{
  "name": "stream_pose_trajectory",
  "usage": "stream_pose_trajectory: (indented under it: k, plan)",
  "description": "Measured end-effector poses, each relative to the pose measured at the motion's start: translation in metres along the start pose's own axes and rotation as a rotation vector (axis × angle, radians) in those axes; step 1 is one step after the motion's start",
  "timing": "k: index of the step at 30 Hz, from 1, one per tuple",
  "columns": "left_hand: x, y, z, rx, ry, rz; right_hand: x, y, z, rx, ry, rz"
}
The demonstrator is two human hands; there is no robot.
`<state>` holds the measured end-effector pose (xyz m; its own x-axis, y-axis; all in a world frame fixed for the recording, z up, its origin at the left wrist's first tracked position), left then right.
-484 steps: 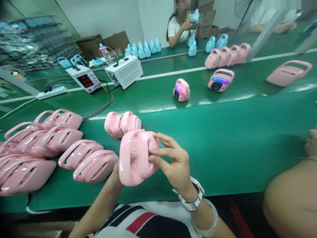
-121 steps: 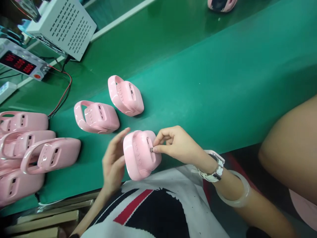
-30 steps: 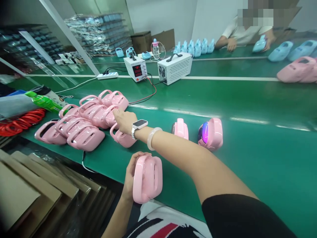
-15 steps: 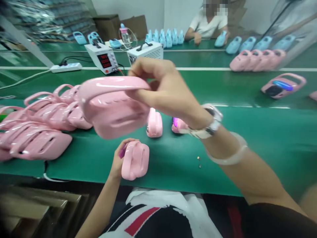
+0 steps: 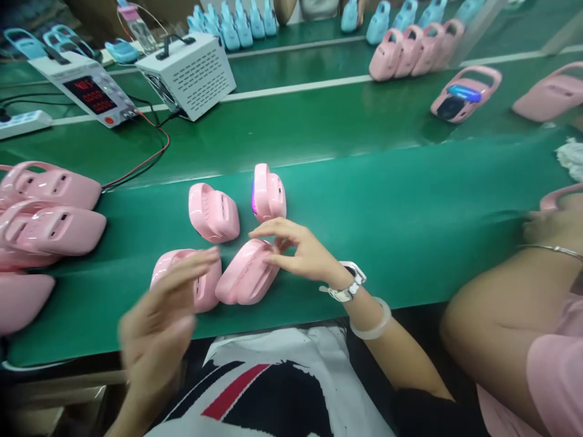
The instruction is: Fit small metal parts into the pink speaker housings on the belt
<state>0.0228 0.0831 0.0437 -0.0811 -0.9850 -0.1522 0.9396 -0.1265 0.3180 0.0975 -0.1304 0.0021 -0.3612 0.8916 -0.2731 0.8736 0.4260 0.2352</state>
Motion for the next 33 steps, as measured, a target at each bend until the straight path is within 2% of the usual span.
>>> stream_pose_trajectory:
  k: [1,2,5,8,12,15,18,20,22,27,33]
  plan:
    - [0.009,0.003,-0.008,-0.098,0.081,-0.075,-0.004,-0.01,0.004,0.071,-0.095,0.083]
    - [0.015,0.005,-0.016,-0.194,0.162,-0.097,-0.008,-0.021,0.009,0.155,-0.226,0.169]
    - [0.023,0.011,-0.036,-0.413,0.303,-0.05,-0.011,-0.058,0.025,0.358,-0.595,0.31]
    - [0.026,0.012,-0.033,-0.528,0.297,-0.036,-0.001,-0.081,0.037,0.344,-0.747,0.335]
    - [0.032,0.01,-0.026,-0.535,0.249,-0.123,0.009,-0.089,0.04,0.275,-0.785,0.369]
    - [0.036,0.012,-0.036,-0.55,0.137,-0.159,0.011,-0.085,0.033,0.315,-0.557,0.417]
    - [0.041,0.014,-0.051,-0.559,0.089,-0.138,0.011,-0.077,0.022,0.462,-0.047,0.43]
    - [0.045,0.015,-0.058,-0.522,0.065,-0.137,0.011,-0.07,0.016,0.597,0.316,0.393]
    - [0.048,0.017,-0.062,-0.49,0.03,-0.151,0.01,-0.064,0.012,0.695,0.544,0.343]
    - [0.049,0.022,-0.064,-0.458,-0.003,-0.216,0.005,-0.057,0.012,0.747,0.69,0.258]
    - [0.049,0.02,-0.068,-0.433,-0.014,-0.196,0.006,-0.055,0.005,0.771,0.67,0.186]
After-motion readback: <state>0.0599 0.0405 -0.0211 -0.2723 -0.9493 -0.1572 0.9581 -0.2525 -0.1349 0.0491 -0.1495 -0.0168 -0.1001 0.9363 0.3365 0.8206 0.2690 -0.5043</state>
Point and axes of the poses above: each hand's wrist, its own y-axis towards the middle knuckle, its own x-axis out of the palm, z = x × y, the point moved 1 cm from there along y, towards the middle knuckle, and after that the axes turned 2 degrees about -x, right-handed, at the moved point
